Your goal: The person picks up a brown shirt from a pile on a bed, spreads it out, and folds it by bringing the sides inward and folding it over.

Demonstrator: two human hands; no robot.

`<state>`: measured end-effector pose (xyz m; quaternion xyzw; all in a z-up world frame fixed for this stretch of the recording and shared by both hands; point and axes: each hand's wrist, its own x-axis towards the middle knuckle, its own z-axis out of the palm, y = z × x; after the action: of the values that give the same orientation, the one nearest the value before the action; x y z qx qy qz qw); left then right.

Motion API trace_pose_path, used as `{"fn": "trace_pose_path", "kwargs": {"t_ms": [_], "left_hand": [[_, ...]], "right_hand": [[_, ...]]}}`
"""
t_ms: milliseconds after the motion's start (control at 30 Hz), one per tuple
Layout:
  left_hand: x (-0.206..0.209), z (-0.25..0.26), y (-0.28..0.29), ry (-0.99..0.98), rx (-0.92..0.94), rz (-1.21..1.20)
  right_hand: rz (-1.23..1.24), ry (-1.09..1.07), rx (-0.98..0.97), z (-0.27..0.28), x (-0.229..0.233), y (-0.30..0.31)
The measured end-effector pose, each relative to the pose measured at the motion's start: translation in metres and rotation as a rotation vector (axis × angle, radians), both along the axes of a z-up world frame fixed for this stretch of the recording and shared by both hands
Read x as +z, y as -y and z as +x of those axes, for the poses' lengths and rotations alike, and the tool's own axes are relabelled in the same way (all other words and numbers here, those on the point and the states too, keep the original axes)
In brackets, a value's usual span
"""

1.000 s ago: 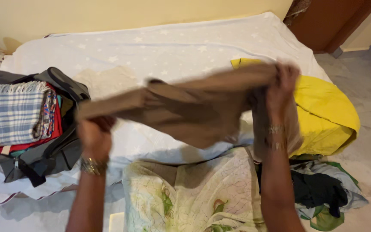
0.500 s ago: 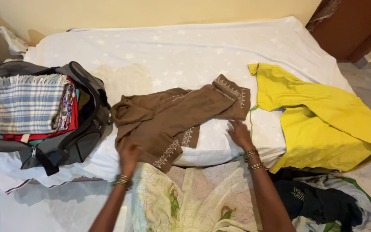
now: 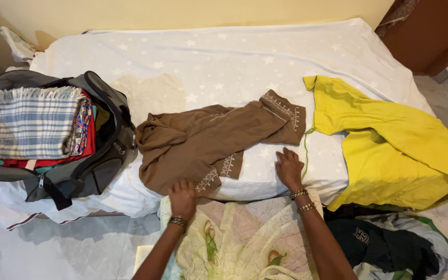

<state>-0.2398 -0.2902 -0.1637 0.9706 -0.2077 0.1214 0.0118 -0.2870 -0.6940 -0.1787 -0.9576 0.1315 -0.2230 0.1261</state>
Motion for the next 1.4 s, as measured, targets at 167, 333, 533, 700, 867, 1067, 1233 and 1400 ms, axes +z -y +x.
{"fn": "trace_pose_path", "kwargs": {"t_ms": [167, 333, 533, 700, 867, 1067, 1233, 1400], "left_hand": [[0.076, 0.000, -0.063, -0.635, -0.286, -0.520], [0.194, -0.067, -0.128, -0.483, -0.657, -0.617], [0.253, -0.097, -0.166, -0.821, -0.369, -0.643], [0.194, -0.099, -0.176, -0.310, 0.073, 0.008], [0.107, -0.072, -0.187, -0.609, 0.282, -0.089], [0.021, -0.064, -0.184, -1.537, 0.234, -1.340], [0.058, -0.050, -0.122, -1.424, 0.000, -1.757], [0.122, 0.103, -0.048, -1.054, -0.205, -1.955]], "right_hand": [[0.052, 0.195, 0.117, 0.003, 0.040, -0.040], [0.045, 0.206, 0.205, 0.039, 0.063, -0.065], [0.068, 0.219, 0.100, 0.050, 0.042, -0.060], [0.453, 0.780, -0.020, -0.008, 0.103, -0.049], [0.540, 0.896, 0.034, -0.110, 0.175, -0.047], [0.709, 0.789, 0.127, -0.189, 0.206, -0.031], [0.664, 0.601, 0.207, -0.187, 0.212, 0.014], [1.492, 0.317, -0.025, -0.008, 0.192, 0.118]]}}
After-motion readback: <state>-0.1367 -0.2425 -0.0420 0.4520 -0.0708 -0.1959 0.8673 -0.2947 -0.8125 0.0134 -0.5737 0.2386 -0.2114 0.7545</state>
